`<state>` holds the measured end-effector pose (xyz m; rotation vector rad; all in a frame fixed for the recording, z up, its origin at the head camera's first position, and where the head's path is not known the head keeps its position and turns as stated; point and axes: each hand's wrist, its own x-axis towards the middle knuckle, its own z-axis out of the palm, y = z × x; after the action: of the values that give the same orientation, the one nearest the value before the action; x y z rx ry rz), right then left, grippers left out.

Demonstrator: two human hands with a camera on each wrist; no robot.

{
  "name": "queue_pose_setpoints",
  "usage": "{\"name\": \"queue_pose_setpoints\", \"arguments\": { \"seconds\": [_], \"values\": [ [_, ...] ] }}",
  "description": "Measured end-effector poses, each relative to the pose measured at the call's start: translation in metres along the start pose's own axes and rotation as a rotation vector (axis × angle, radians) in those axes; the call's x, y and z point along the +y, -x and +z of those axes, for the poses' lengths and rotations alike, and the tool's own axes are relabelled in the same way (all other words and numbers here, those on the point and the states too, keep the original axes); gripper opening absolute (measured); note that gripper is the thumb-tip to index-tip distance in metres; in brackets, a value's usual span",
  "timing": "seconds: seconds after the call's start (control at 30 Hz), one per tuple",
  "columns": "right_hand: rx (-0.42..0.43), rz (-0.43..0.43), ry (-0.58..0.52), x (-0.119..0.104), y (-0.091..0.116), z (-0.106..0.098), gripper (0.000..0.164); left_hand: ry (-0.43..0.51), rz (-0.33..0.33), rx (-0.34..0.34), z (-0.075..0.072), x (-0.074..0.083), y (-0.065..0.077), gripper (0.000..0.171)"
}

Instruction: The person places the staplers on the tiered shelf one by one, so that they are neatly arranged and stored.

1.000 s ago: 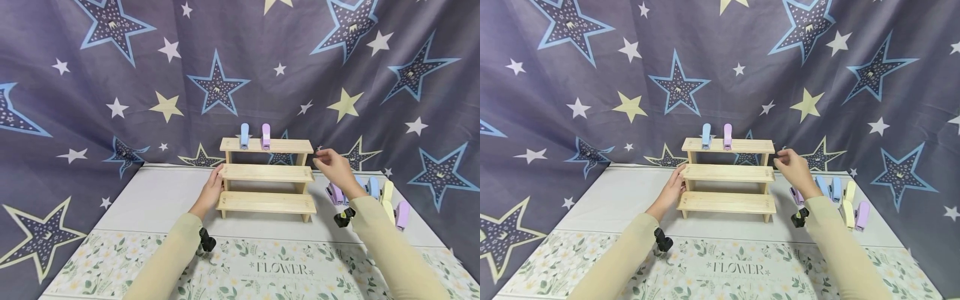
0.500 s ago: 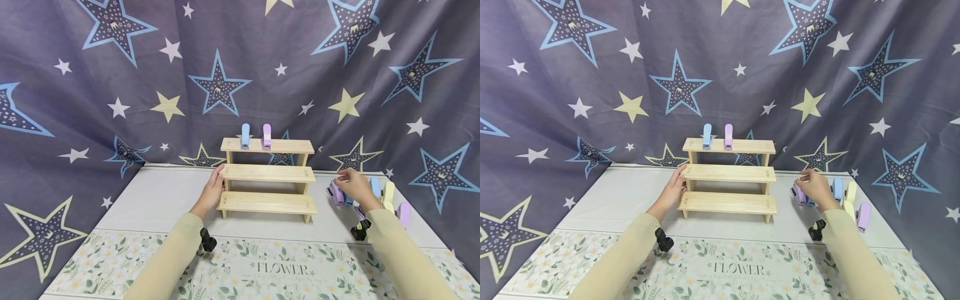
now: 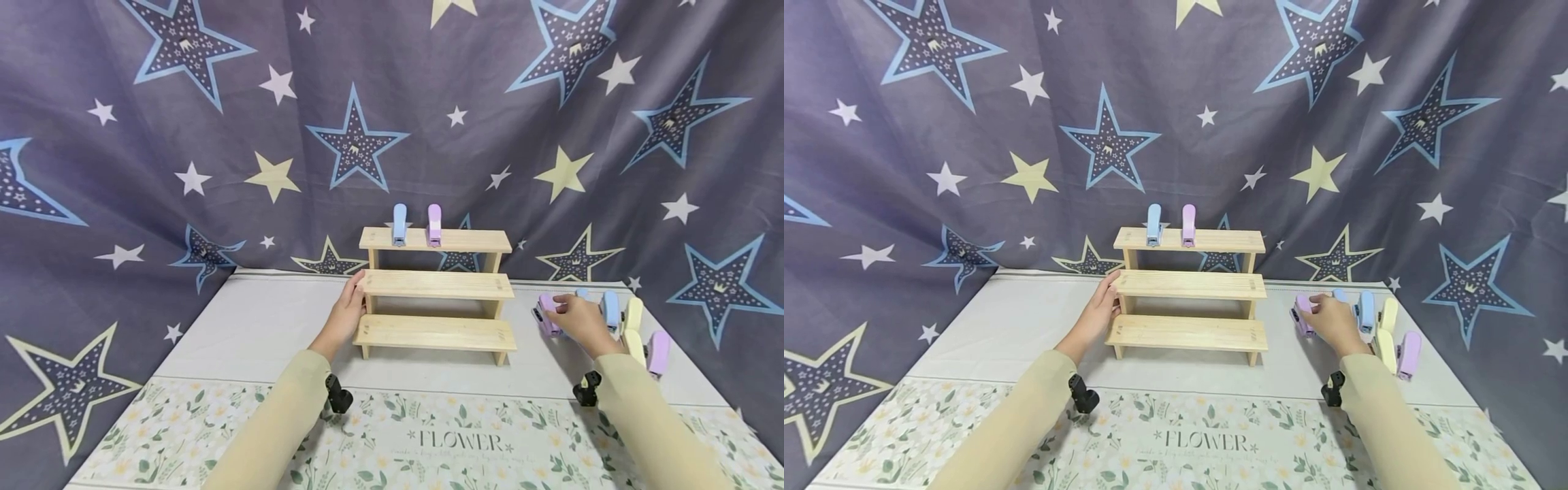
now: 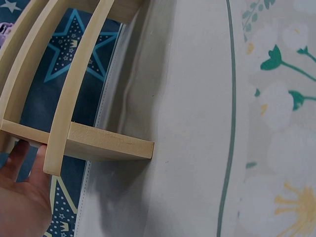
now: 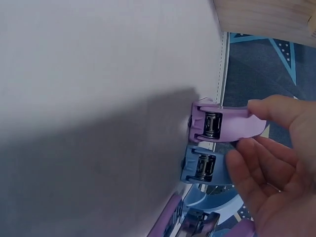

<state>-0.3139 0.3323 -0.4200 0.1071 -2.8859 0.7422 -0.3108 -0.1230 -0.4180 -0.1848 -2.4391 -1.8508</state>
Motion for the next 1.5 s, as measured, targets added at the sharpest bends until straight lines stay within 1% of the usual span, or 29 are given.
{"name": "queue_pose_setpoints", "arguments": {
  "seconds": [0.2, 0.3, 0.4, 0.53, 0.73, 0.83, 0.93, 1.1, 1.27, 1.5],
  "values": [
    [-0.09, 0.016, 0.015, -0.003, 0.004, 0.0, 0.051, -0.005, 0.006, 0.004, 0.0, -0.002, 0.001, 0.047],
    [-0.135, 0.056, -0.008, -0.004, 0.006, 0.001, 0.053, -0.006, 0.003, 0.006, -0.001, -0.003, 0.001, 0.047],
    [-0.156, 0.09, -0.042, -0.004, 0.008, 0.002, 0.054, -0.01, 0.006, 0.004, -0.001, -0.004, 0.001, 0.047],
    [-0.148, 0.091, -0.062, -0.004, 0.01, 0.003, 0.049, -0.009, 0.011, 0.002, 0.0, -0.003, 0.001, 0.047],
    [-0.117, 0.053, -0.083, -0.002, 0.011, 0.003, 0.046, 0.013, 0.023, -0.001, -0.001, -0.004, -0.001, 0.048],
    [-0.105, 0.041, -0.091, -0.004, 0.011, 0.0, 0.044, 0.017, 0.018, -0.002, -0.001, -0.004, -0.002, 0.048],
    [-0.061, 0.01, -0.08, -0.007, 0.011, -0.005, 0.045, 0.016, 0.016, -0.001, -0.001, -0.003, -0.002, 0.047],
    [0.06, -0.044, -0.056, -0.017, 0.01, -0.014, 0.047, 0.006, 0.012, 0.001, -0.001, 0.0, 0.0, 0.048],
    [0.148, -0.038, -0.106, -0.034, 0.01, -0.025, 0.048, 0.003, 0.012, -0.001, -0.001, 0.0, 0.001, 0.048],
    [0.322, -0.095, -0.186, -0.06, 0.009, -0.041, 0.042, -0.004, 0.021, -0.003, -0.001, -0.001, 0.0, 0.048]
  ]
}}
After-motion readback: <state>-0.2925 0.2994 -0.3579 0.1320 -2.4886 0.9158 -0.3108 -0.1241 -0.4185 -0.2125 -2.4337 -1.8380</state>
